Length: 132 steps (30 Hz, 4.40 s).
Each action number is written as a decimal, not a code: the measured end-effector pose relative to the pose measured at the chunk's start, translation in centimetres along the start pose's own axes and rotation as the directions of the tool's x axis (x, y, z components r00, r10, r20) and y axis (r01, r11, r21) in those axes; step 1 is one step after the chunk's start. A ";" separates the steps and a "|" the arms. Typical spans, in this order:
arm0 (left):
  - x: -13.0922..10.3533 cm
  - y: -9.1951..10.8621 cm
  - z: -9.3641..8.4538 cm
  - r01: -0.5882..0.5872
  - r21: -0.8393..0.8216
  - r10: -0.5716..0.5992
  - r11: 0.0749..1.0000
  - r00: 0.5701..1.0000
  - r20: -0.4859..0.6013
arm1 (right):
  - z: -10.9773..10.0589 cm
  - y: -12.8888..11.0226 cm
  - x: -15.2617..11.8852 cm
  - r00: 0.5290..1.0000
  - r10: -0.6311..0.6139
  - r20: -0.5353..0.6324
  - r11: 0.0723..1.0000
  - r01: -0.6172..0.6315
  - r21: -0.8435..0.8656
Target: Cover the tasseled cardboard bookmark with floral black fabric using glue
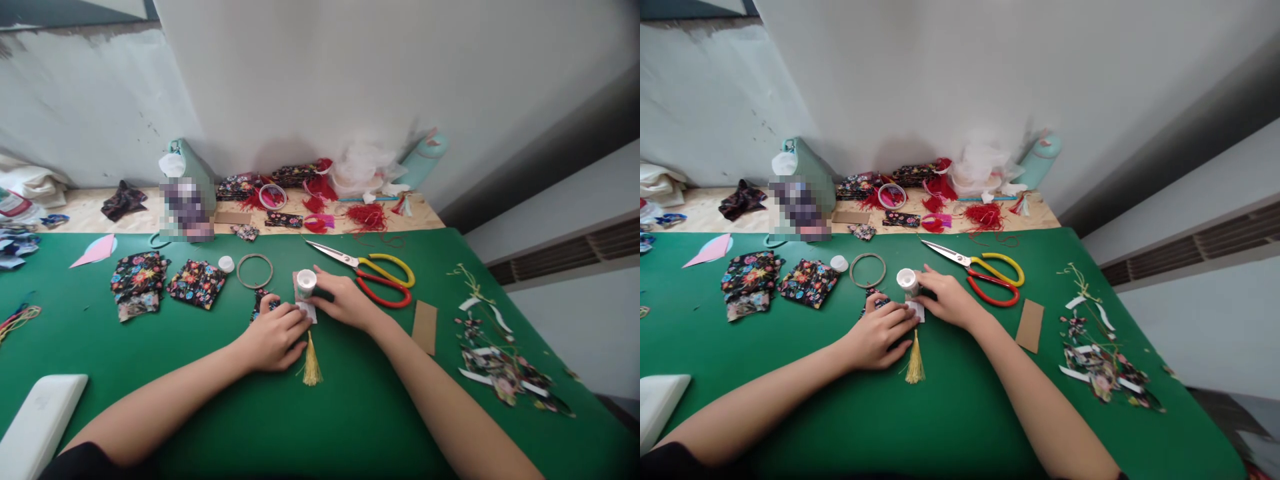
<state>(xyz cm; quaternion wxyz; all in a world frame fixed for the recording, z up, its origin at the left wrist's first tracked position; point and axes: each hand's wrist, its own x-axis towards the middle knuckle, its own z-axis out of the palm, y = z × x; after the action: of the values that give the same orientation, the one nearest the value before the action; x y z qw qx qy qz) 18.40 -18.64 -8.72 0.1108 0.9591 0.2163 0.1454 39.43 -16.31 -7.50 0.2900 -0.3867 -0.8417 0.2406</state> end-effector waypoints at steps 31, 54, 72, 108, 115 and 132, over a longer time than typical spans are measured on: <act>-0.1 0.1 -0.3 -0.017 -0.012 0.017 1.000 1.000 0.026 | 0.0 -0.5 0.1 0.999 0.024 0.029 1.000 -0.024 0.001; -0.2 0.1 -0.2 -0.036 0.019 0.036 0.999 0.999 0.030 | -0.9 -0.1 0.1 0.999 0.022 0.047 0.999 -0.023 0.024; -0.2 0.0 -0.3 -0.043 0.057 0.041 0.997 0.998 0.047 | -1.4 0.4 -0.5 0.999 0.012 0.038 1.000 -0.011 -0.028; -0.1 0.1 -0.2 -0.051 0.031 0.050 0.998 0.999 0.015 | -1.5 -0.7 -0.9 0.995 0.095 0.039 0.995 -0.093 -0.047; -0.1 0.0 -0.1 -0.048 0.035 0.048 0.998 0.999 0.011 | -1.6 -1.1 -0.7 0.990 0.116 0.084 0.993 -0.116 -0.008; 0.0 0.1 -0.2 -0.048 0.028 0.047 0.998 0.999 0.009 | -1.9 -1.1 -0.5 0.980 0.170 0.106 0.984 -0.174 0.025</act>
<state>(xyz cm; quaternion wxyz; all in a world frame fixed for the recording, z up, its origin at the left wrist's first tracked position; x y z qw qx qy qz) 18.33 -18.67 -8.50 0.0945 0.9660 0.1950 0.1409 40.40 -17.01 -5.64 0.2307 -0.4401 -0.8147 0.2989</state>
